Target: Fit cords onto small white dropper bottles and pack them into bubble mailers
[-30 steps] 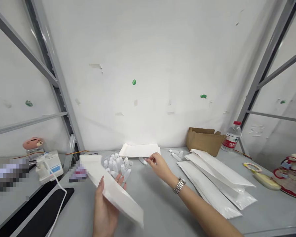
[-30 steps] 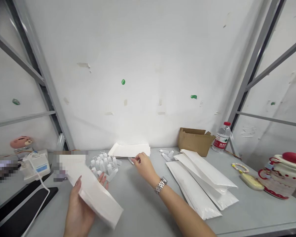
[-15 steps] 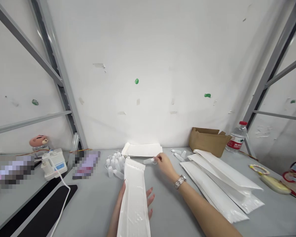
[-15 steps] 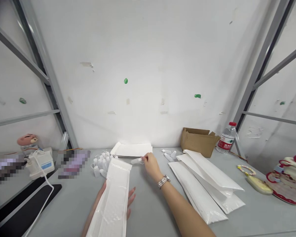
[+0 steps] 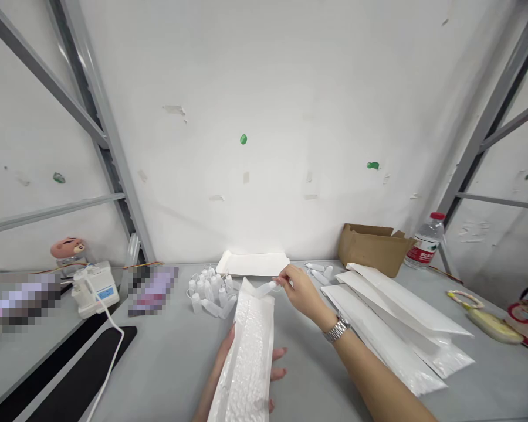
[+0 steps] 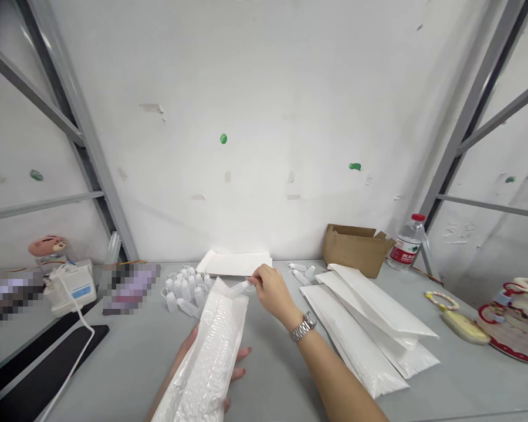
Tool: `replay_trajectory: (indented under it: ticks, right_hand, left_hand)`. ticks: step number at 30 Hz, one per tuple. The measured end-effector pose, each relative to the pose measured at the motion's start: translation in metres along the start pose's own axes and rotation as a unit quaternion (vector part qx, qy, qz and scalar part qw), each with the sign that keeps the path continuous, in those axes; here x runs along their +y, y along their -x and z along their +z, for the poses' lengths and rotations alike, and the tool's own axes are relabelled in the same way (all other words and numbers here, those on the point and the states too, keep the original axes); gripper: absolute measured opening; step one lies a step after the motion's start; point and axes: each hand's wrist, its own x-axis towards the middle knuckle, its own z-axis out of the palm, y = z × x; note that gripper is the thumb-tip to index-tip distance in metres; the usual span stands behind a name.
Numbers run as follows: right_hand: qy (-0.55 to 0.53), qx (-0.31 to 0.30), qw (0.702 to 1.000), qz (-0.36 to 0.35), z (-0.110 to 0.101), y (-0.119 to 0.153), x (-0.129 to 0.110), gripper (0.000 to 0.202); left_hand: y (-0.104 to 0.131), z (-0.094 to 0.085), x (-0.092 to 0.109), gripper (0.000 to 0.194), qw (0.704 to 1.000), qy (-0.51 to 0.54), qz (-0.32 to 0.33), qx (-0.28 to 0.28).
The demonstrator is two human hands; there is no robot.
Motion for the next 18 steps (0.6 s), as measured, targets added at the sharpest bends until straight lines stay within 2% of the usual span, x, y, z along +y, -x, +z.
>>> replay_trajectory:
  ticks: [6, 11, 14, 18]
  right_hand:
    - [-0.137, -0.124, 0.982, 0.046, -0.027, -0.002, 0.015, 0.018]
    - [-0.215, -0.205, 0.953, 0.061, -0.038, -0.001, 0.014, 0.016]
    - [-0.216, -0.206, 0.952, 0.066, -0.030, 0.001, 0.000, 0.016]
    - [-0.210, -0.160, 0.961, 0.087, -0.013, 0.005, -0.019, 0.024]
  left_hand:
    - [-0.004, -0.007, 0.002, 0.073, 0.997, -0.045, -0.024, -0.053]
    - [-0.006, -0.001, 0.001, 0.076, 0.979, -0.145, -0.090, -0.112]
    - [-0.008, -0.002, -0.002, 0.078, 0.982, -0.138, -0.075, -0.109]
    - [-0.012, -0.007, -0.004, 0.081, 0.992, -0.100, -0.030, -0.066]
